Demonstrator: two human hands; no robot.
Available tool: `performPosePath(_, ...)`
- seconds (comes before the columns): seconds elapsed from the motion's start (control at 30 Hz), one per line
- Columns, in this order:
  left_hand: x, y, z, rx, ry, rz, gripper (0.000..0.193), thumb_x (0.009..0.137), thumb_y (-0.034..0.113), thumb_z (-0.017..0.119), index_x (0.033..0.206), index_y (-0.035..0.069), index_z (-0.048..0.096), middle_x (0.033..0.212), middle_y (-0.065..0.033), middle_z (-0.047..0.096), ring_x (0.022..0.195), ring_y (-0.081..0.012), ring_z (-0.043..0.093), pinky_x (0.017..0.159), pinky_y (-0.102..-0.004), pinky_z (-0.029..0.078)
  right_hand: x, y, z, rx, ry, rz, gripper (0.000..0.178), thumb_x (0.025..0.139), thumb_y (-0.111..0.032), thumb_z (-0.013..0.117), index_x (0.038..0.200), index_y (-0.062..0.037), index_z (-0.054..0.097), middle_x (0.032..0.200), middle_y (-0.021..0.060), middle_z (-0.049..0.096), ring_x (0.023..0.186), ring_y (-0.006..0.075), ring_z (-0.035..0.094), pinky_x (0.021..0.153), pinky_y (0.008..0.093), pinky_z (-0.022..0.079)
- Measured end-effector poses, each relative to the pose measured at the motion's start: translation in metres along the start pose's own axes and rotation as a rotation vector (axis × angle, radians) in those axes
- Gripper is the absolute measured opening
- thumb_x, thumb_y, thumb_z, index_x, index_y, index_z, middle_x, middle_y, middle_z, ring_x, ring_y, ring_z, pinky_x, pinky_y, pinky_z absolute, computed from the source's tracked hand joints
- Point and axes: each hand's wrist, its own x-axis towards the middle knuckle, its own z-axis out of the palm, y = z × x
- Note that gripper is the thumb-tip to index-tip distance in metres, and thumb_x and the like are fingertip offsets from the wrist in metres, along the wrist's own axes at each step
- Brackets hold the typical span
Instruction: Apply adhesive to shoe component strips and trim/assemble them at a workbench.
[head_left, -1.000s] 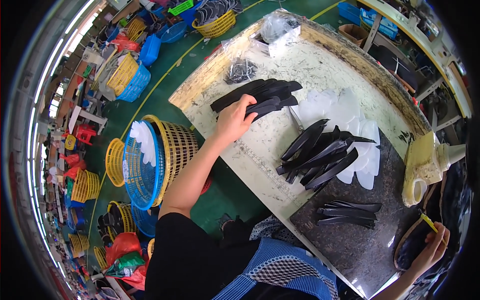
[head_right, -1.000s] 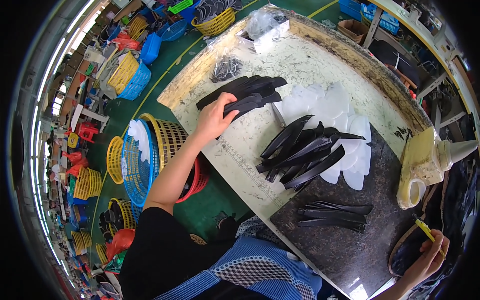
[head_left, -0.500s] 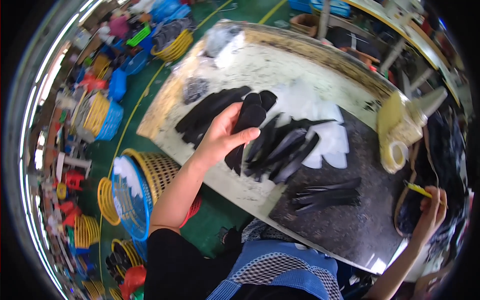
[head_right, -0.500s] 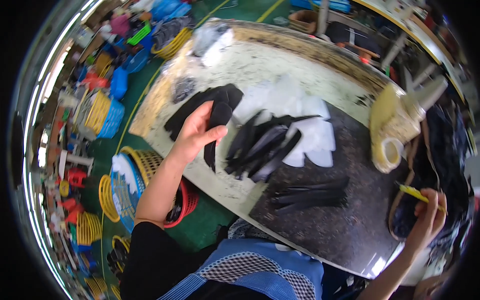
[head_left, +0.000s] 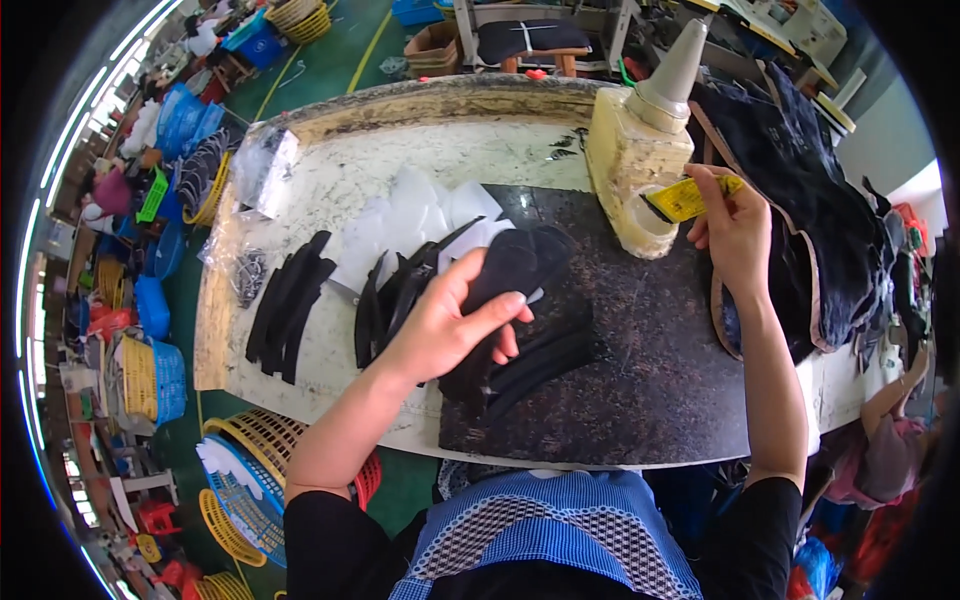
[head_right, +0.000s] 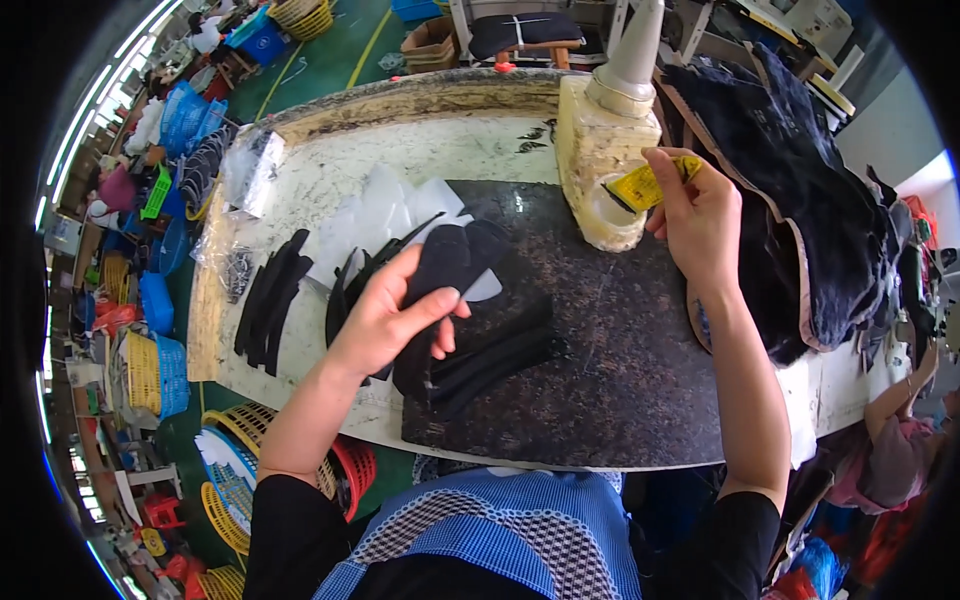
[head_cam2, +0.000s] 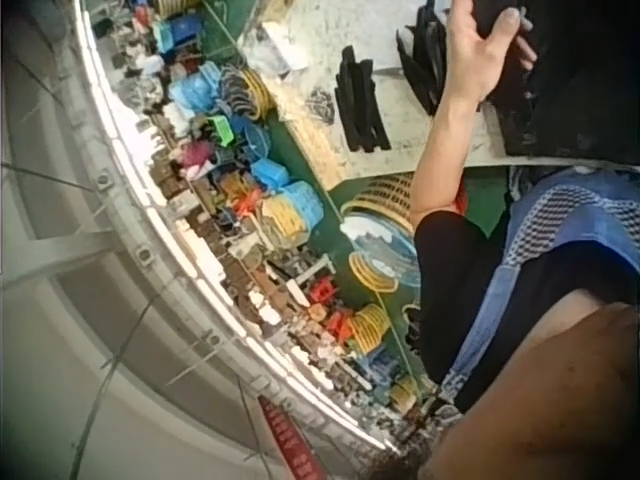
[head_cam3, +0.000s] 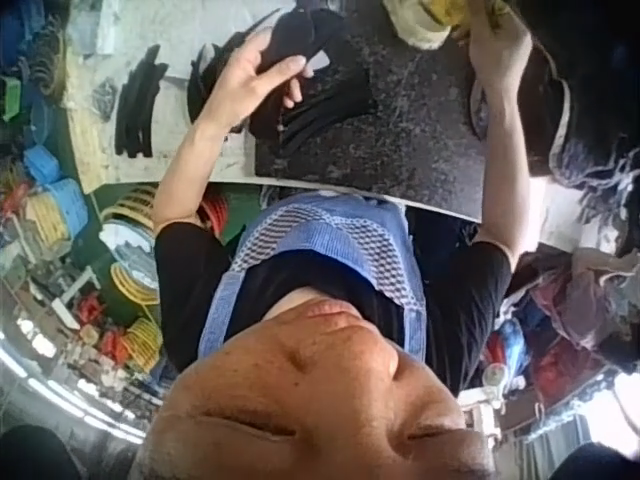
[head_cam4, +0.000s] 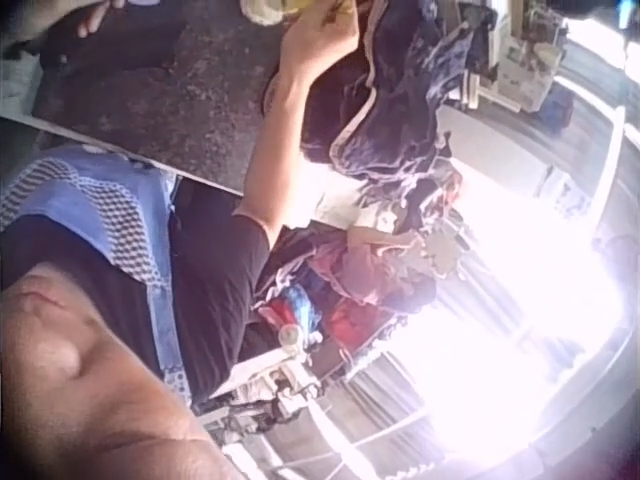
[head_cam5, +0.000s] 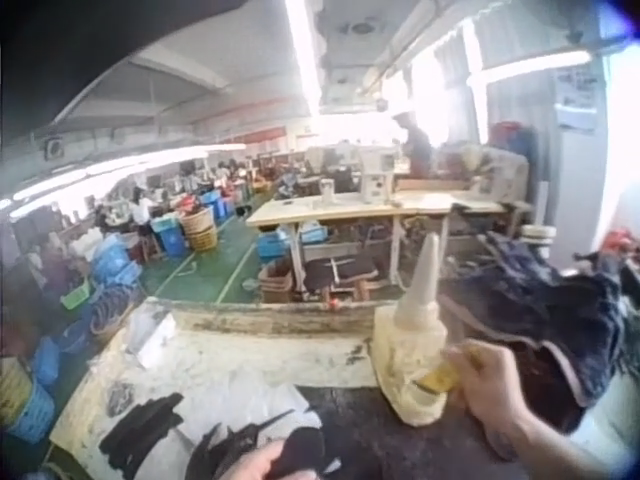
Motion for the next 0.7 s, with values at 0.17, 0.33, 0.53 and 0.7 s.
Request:
performPosePath(0.17,-0.002,-0.003,0.014,-0.016,-0.035,-0.018,0.033,0.102,0.014,0.061,0.13,0.002,0.049,0.101,-0.0122,0.069,0.073,-0.0166,0.069,0.063,-0.0295,0.058,-0.005,0.018,-0.013,-0.211,-0.101,0.054,0.037,0.098,-0.033,0.069,0.113,0.001,0.071,0.076,0.0042,0.068,0.056,0.0059,0.057,0.053,0.0222,0.046)
performPosePath(0.33,-0.019,-0.008,0.03,0.017,0.023,0.009,0.034,0.099,0.009,0.059,0.13,0.0,0.048,0.093,-0.0141,0.069,0.07,-0.0191,0.068,0.07,-0.0322,0.057,-0.074,-0.004,-0.112,-0.045,0.104,-0.113,0.034,0.102,-0.026,0.063,0.123,-0.0003,0.067,0.092,0.004,0.069,0.063,0.0052,0.056,0.054,0.0182,0.042)
performPosePath(0.53,-0.022,-0.029,0.073,-0.08,-0.167,-0.04,0.047,0.094,0.009,0.07,0.134,-0.001,0.046,0.083,-0.0033,0.055,0.057,-0.0091,0.053,0.052,-0.0252,0.049,-0.274,0.029,-0.27,-0.132,0.768,0.212,0.025,0.102,-0.023,0.061,0.109,-0.0019,0.071,0.083,0.0023,0.068,0.061,0.0037,0.053,0.053,0.0173,0.039)
performPosePath(0.7,-0.038,-0.055,0.103,-0.122,-0.264,-0.161,0.04,0.096,0.01,0.067,0.129,-0.001,0.046,0.078,-0.0013,0.052,0.048,-0.0069,0.048,0.041,-0.0228,0.044,-0.4,0.096,-0.253,-0.338,0.433,0.742,0.022,0.095,-0.022,0.066,0.097,-0.0007,0.07,0.077,0.0042,0.068,0.067,0.0114,0.063,0.06,0.025,0.05)
